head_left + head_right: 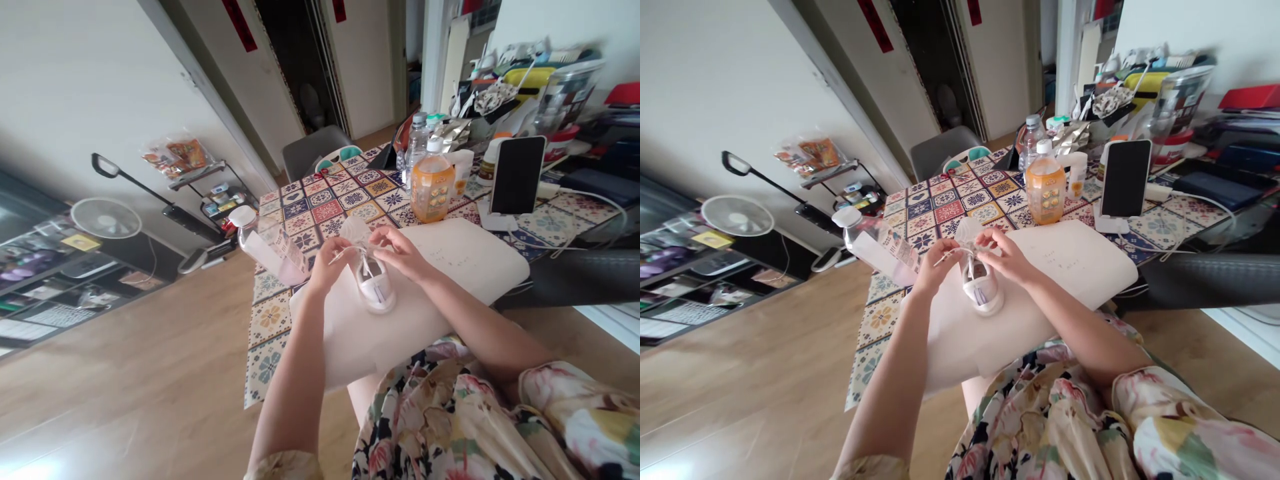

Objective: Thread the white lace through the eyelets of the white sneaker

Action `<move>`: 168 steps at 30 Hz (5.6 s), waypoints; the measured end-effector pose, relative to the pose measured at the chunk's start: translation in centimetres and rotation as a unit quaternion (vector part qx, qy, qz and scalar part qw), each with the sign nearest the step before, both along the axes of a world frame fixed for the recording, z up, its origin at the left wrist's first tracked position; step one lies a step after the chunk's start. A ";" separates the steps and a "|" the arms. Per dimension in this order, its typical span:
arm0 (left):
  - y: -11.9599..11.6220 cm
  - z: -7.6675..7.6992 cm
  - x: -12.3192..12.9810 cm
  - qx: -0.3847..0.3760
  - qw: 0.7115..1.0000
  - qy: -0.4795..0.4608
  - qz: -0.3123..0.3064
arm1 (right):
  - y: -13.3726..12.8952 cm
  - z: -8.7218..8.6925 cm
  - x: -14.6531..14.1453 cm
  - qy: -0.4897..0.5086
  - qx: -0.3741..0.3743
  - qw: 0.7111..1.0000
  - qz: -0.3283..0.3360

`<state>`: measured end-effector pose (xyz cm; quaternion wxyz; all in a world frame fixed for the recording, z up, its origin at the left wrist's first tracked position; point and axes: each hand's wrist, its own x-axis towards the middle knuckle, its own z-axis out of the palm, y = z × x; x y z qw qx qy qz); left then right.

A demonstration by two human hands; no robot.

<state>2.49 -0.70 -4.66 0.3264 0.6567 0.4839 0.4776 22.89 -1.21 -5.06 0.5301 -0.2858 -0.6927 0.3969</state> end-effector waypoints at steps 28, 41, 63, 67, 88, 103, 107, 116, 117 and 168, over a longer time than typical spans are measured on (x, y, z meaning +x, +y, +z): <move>-0.7 1.1 0.3 0.039 0.985 0.101 -0.136 | 0.1 0.2 0.0 0.016 -0.044 0.997 0.055; -0.4 0.2 0.7 0.028 0.989 0.046 -0.136 | 0.6 -0.1 0.0 -0.051 0.018 0.996 0.073; -0.7 1.6 -1.8 0.090 0.930 -0.340 -0.108 | 2.2 -0.5 1.9 0.401 -0.121 0.901 -0.114; -1.3 1.4 -0.1 -0.045 0.955 -0.237 -0.171 | 0.8 -0.3 0.5 0.239 -0.078 0.963 -0.093; -2.4 0.8 2.6 0.007 0.989 -0.110 -0.095 | -0.7 -0.7 -0.4 0.034 -0.005 0.999 -0.039; -2.3 0.8 2.4 0.086 0.994 -0.044 -0.055 | -1.0 -0.1 -0.3 -0.028 0.072 0.997 0.002; -2.0 0.4 2.5 -0.016 0.985 -0.159 -0.066 | -0.8 -0.2 -0.4 -0.032 0.151 0.988 -0.007; -2.0 0.4 3.1 -0.056 0.968 -0.232 -0.073 | -0.4 -0.6 -0.8 -0.019 0.213 0.976 -0.039; -2.0 0.4 3.1 -0.057 0.968 -0.235 -0.073 | -0.4 -0.6 -0.8 -0.010 0.221 0.975 -0.035; -0.7 1.2 -1.8 -0.089 0.957 -0.220 -0.169 | 1.2 -1.6 1.0 -0.070 0.064 0.988 -0.122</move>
